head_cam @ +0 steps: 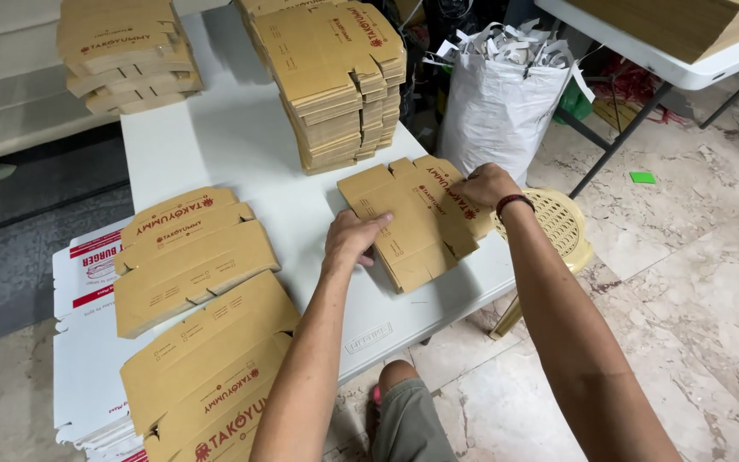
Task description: Folding flat cardboard templates into boxes and stacking them on a table.
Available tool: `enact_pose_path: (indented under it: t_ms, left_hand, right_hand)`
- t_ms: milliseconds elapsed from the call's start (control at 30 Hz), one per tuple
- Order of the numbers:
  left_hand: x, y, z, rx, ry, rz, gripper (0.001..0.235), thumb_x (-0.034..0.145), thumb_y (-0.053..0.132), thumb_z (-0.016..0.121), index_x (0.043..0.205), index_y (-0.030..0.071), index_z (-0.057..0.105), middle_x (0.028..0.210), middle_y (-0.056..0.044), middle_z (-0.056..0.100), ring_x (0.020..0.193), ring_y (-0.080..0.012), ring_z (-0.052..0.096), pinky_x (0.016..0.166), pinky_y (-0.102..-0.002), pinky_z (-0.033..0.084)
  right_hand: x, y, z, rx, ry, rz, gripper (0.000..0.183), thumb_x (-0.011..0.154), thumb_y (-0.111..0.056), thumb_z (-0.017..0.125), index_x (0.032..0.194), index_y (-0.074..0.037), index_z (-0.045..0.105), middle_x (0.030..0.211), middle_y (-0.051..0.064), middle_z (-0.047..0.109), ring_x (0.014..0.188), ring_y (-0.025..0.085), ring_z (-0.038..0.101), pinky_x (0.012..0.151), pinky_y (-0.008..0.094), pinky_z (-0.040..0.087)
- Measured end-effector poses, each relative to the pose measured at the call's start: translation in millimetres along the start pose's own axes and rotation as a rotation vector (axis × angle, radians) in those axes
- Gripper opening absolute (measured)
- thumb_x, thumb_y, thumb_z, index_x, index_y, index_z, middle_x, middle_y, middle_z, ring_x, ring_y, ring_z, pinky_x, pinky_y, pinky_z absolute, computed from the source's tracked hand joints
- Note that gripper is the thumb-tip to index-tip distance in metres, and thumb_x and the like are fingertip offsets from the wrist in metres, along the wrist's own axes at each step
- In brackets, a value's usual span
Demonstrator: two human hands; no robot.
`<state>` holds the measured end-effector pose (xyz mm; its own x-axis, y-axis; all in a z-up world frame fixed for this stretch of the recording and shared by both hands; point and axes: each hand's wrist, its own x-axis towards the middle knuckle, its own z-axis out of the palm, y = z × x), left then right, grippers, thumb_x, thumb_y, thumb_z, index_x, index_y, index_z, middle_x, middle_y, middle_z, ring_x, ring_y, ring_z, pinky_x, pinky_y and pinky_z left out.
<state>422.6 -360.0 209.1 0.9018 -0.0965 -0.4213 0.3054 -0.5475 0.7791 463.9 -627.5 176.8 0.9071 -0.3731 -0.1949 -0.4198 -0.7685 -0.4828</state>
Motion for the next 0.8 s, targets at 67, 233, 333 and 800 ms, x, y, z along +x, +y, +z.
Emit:
enact_pose_path:
  t_ms: [67,233,333,800]
  left_hand:
    - [-4.4,-1.3,2.9,-0.083,-0.005,-0.003,0.078,0.085,0.039,0.074,0.139,-0.013,0.051,0.129,-0.036,0.062,0.092,-0.0419,0.073,0.064,-0.041,0.067]
    - [1.0,6.7,9.8,0.105,0.043,-0.012,0.062,0.083,0.028,0.074,0.126,-0.015,0.061,0.111,-0.033,0.071,0.067,-0.0351,0.074,0.049,-0.033,0.065]
    - [7.4,4.0,11.9,0.151,0.064,-0.007,0.063,0.084,0.029,0.077,0.123,-0.017,0.060,0.098,-0.037,0.071,0.061,-0.0395,0.072,0.048,-0.035,0.065]
    - [56.6,-24.5,32.9,0.250,0.076,0.022,0.075,0.087,0.043,0.078,0.135,-0.008,0.051,0.127,-0.022,0.053,0.117,-0.0462,0.065,0.097,-0.053,0.058]
  right_hand:
    - [10.6,2.3,4.5,0.007,-0.018,0.024,0.071,0.068,-0.054,0.077,0.118,-0.003,0.075,0.117,0.024,0.071,0.118,0.040,0.065,0.093,0.048,0.055]
    - [59.7,4.4,16.5,-0.159,-0.015,-0.001,0.076,0.058,-0.041,0.088,0.118,0.003,0.073,0.117,0.026,0.071,0.117,0.041,0.065,0.094,0.051,0.054]
    - [52.5,-5.8,10.6,-0.210,-0.050,0.009,0.073,0.059,-0.038,0.088,0.120,0.000,0.072,0.117,0.025,0.071,0.118,0.041,0.064,0.094,0.051,0.055]
    - [31.4,-33.3,1.2,-0.342,-0.019,0.008,0.061,0.066,-0.030,0.082,0.118,0.000,0.073,0.118,0.025,0.071,0.117,0.042,0.065,0.093,0.051,0.055]
